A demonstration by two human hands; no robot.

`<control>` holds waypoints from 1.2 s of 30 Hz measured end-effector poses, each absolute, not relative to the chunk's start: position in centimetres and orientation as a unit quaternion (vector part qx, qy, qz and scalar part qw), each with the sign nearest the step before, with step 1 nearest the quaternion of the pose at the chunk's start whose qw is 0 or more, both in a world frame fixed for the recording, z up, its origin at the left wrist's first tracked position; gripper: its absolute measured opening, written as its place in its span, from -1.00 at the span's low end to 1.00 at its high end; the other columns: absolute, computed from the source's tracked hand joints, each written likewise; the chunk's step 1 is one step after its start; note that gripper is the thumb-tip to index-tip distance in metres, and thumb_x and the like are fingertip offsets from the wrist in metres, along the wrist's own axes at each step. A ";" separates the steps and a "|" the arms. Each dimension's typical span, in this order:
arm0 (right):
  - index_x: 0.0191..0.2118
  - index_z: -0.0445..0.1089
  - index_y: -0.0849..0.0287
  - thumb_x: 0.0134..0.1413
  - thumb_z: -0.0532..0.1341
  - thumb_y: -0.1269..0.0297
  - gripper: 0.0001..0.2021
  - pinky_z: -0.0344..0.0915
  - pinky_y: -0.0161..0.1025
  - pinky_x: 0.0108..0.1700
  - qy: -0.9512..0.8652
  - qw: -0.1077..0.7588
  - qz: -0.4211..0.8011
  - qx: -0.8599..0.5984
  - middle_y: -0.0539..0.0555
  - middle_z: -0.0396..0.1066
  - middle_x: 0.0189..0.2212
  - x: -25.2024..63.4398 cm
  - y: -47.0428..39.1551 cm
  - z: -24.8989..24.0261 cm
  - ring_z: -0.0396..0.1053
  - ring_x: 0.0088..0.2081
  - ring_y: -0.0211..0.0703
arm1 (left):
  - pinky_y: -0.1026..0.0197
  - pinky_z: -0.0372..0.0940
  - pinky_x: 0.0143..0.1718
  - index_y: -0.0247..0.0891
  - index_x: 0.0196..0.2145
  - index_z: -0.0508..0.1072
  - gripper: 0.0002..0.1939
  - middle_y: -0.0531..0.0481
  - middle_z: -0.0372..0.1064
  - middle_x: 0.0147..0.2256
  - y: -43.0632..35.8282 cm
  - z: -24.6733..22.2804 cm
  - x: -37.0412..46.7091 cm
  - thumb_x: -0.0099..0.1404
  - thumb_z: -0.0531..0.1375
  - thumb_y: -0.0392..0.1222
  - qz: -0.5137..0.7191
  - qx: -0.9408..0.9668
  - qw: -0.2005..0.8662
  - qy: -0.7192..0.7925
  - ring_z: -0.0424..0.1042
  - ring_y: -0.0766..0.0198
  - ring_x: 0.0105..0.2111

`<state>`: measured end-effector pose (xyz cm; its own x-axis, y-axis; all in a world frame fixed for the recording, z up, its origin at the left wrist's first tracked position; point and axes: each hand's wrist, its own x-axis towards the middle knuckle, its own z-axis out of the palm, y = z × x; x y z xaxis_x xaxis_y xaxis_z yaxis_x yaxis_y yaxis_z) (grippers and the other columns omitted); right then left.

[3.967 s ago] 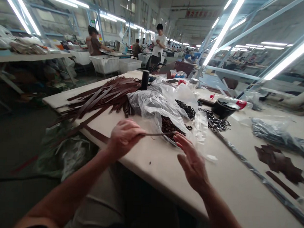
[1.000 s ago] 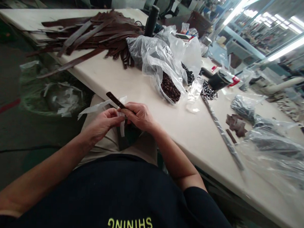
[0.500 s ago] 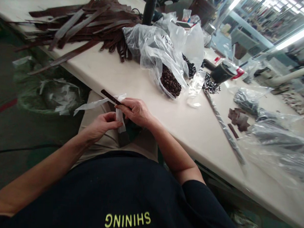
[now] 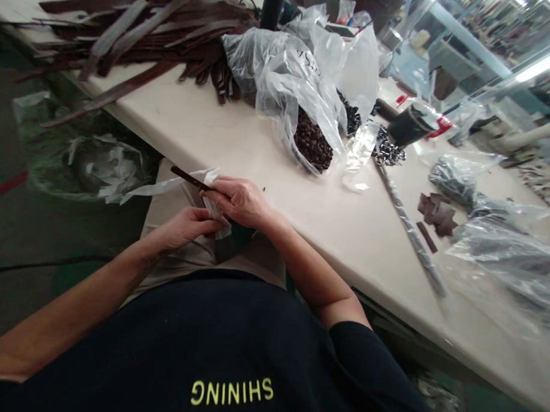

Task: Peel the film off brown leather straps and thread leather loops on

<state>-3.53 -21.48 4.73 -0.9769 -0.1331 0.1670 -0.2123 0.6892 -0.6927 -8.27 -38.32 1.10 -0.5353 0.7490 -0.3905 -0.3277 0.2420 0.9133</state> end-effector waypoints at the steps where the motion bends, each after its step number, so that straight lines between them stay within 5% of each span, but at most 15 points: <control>1: -0.24 0.49 0.19 0.36 0.16 0.23 -0.79 0.14 -0.37 -0.26 -0.910 0.061 0.401 0.082 0.00 0.43 -0.30 -3.5 -21.4 4.8 0.31 -0.34 -0.33 | 0.32 0.29 -0.51 -0.25 -0.51 0.64 -0.90 -0.04 0.50 -0.56 -38.4 1.1 -8.4 -0.04 0.44 -0.21 0.607 0.152 0.444 0.641 0.37 0.28 -0.54; 5: -0.13 0.50 0.19 0.40 0.07 0.20 -0.72 0.18 -0.41 -0.37 -0.870 0.074 0.488 -0.022 -0.07 0.43 -0.43 -2.3 -20.5 5.5 0.29 -0.54 -0.42 | 0.30 0.44 -0.38 -0.33 -0.48 0.62 -0.84 -0.13 0.56 -0.45 -38.5 1.4 -9.3 -0.01 0.47 -0.21 0.717 0.032 0.383 0.582 0.50 0.23 -0.44; 9: -0.26 0.52 0.21 0.39 0.06 0.17 -0.66 0.15 -0.41 -0.44 -0.857 -0.020 0.511 -0.072 -0.14 0.25 -0.72 -0.2 -20.2 6.3 0.24 -0.64 -0.39 | 0.35 0.45 -0.43 -0.32 -0.55 0.48 -0.80 0.04 0.45 -0.55 -38.3 2.2 -10.8 0.09 0.43 -0.30 0.806 -0.080 0.304 0.502 0.45 0.36 -0.55; 21: -0.34 0.48 0.20 0.35 0.13 0.21 -0.72 0.03 -0.34 -0.42 -0.914 -0.073 0.394 -0.063 -0.06 0.33 -0.60 -0.1 -23.0 6.7 0.25 -0.54 -0.33 | 0.32 0.48 -0.45 -0.30 -0.47 0.46 -0.82 0.03 0.53 -0.50 -37.6 2.5 -11.9 0.28 0.33 -0.32 0.855 -0.175 0.250 0.420 0.53 0.32 -0.50; 32: -0.40 0.43 0.19 0.38 0.10 0.17 -0.66 0.03 -0.31 -0.41 -0.933 -0.070 0.349 -0.044 -0.01 0.34 -0.55 -2.7 -23.7 6.2 0.22 -0.49 -0.29 | 0.37 0.46 -0.32 -0.38 -0.47 0.59 -0.64 -0.04 0.57 -0.44 -37.0 2.7 -9.1 -0.22 0.59 -0.22 0.825 -0.065 0.300 0.474 0.52 0.30 -0.41; 36: -0.11 0.45 0.16 0.33 0.10 0.20 -0.78 0.16 -0.39 -0.46 -0.861 -0.098 0.497 -0.035 -0.03 0.42 -0.45 -1.6 -22.1 8.1 0.32 -0.53 -0.33 | 0.44 0.40 -0.44 -0.32 -0.52 0.60 -0.62 0.04 0.50 -0.51 -37.6 3.5 -10.2 -0.31 0.61 -0.17 0.830 -0.085 0.235 0.499 0.44 0.38 -0.48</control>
<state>-1.63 -22.06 8.08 -0.9784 -0.0369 -0.2034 0.1577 0.5031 -0.8497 -10.16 -37.62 3.50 -0.8751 0.3053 -0.3755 -0.4749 -0.3919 0.7880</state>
